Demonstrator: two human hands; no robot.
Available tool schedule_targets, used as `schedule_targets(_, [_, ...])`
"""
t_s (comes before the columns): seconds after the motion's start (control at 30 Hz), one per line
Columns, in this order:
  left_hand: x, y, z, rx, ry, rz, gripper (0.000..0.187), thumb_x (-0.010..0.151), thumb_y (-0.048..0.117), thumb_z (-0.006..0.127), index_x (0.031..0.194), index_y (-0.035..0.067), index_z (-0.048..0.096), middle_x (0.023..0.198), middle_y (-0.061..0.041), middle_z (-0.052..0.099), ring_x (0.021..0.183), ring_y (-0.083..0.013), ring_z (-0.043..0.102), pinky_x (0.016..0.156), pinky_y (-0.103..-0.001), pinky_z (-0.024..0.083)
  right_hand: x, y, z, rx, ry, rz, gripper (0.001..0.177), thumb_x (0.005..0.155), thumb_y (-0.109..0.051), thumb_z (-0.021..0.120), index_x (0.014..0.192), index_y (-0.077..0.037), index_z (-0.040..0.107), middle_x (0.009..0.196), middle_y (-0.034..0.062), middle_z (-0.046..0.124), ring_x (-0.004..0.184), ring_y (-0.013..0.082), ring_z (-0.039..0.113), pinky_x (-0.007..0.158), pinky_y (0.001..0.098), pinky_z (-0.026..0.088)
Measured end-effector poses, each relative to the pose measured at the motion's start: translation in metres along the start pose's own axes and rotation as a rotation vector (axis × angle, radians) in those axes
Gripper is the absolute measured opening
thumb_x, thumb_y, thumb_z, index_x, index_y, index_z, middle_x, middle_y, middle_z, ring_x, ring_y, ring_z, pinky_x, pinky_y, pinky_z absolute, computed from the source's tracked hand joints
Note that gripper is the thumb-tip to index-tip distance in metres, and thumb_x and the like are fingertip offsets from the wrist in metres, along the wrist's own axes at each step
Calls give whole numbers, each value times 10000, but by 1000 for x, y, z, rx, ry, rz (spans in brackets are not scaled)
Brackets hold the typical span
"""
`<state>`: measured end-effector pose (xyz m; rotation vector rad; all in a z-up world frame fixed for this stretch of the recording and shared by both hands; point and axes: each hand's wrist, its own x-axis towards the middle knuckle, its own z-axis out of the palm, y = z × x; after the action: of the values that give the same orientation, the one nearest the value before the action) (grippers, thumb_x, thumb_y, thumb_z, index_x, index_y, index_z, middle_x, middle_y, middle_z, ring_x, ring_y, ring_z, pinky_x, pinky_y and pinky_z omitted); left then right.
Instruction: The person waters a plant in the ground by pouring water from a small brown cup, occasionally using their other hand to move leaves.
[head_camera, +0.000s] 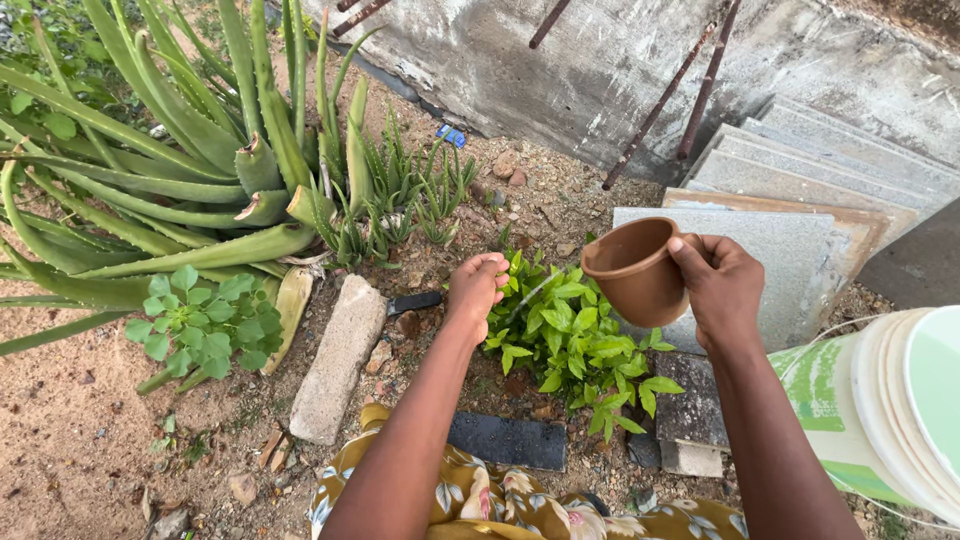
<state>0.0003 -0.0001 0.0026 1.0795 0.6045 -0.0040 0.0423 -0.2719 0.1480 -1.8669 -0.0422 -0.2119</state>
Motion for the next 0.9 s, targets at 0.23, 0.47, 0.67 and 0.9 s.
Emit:
schedule_targets(0.23, [4,-3,1,-19,7,6,253,1018,227,567,1184,96,705,1124,-30,741,913,-121,658,733,-280,516,10,-18,22,11,-26,-36,193,953,-125,784,1032,36,714,933,50,714,796,91,631,728,232,533])
schedule_targets(0.47, [9,-11,0,-16,-16,36,259,1016,214,555,1194,85,693,1139,-32,742,931,-122,669,732,-289,518,19,-31,38,58,-61,-95,183,959,-126,796,1011,31,716,920,37,706,790,73,610,725,223,521])
schedule_targets(0.67, [16,-20,1,-43,-27,52,266,1016,223,559,1205,84,684,1121,-19,730,896,-119,645,707,-281,499,21,-43,47,26,-28,-70,166,923,-137,802,973,2,725,869,34,709,740,80,608,663,230,519])
schedule_targets(0.9, [29,-40,-3,-49,-54,74,270,1014,229,586,1203,67,690,1047,-36,721,836,-108,626,670,-270,481,25,-33,52,-14,-17,-76,211,925,-174,810,956,17,727,844,37,694,714,86,575,637,258,494])
